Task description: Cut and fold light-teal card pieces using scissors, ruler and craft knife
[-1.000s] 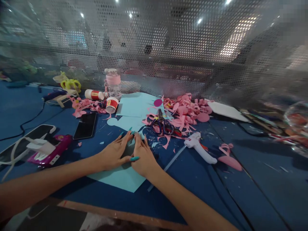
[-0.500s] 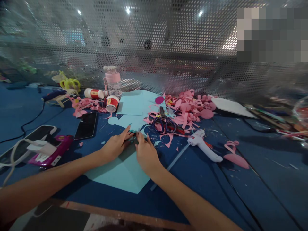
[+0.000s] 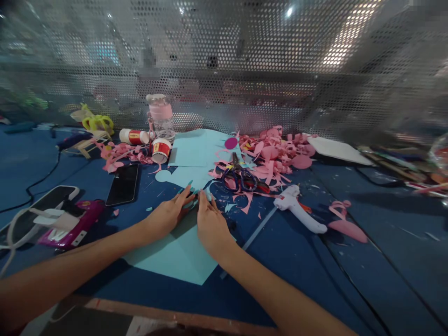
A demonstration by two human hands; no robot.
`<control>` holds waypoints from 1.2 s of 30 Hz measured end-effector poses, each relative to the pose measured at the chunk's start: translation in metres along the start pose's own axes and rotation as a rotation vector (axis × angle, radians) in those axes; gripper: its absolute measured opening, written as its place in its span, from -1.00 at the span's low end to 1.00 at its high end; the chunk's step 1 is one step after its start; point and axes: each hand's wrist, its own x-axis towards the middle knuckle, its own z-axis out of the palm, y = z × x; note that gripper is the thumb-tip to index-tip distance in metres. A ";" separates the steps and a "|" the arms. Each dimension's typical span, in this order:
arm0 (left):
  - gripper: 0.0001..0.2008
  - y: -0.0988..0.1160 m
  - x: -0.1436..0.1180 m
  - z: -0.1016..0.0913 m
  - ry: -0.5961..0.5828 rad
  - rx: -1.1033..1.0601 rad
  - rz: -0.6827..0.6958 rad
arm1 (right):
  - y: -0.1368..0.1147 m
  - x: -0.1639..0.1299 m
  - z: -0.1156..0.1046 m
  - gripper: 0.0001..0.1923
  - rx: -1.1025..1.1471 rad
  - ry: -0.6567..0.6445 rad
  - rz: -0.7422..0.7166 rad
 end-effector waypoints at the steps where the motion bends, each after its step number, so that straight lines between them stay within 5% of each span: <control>1: -0.26 0.001 0.000 -0.001 0.009 0.000 0.005 | -0.001 0.000 -0.001 -0.37 0.002 0.003 -0.001; 14: -0.24 0.005 -0.001 -0.002 -0.003 0.079 -0.021 | -0.002 0.000 0.000 -0.19 -0.018 0.023 -0.039; 24: -0.33 0.005 -0.002 -0.003 -0.036 0.076 -0.060 | -0.006 -0.001 -0.006 -0.43 -0.024 -0.015 0.043; 29: -0.20 0.007 -0.004 -0.005 -0.001 0.057 -0.022 | -0.006 -0.002 -0.005 -0.48 -0.079 0.001 0.095; 36: -0.08 0.008 -0.005 -0.005 -0.093 0.125 0.025 | -0.003 -0.004 0.000 -0.39 -0.044 0.062 0.016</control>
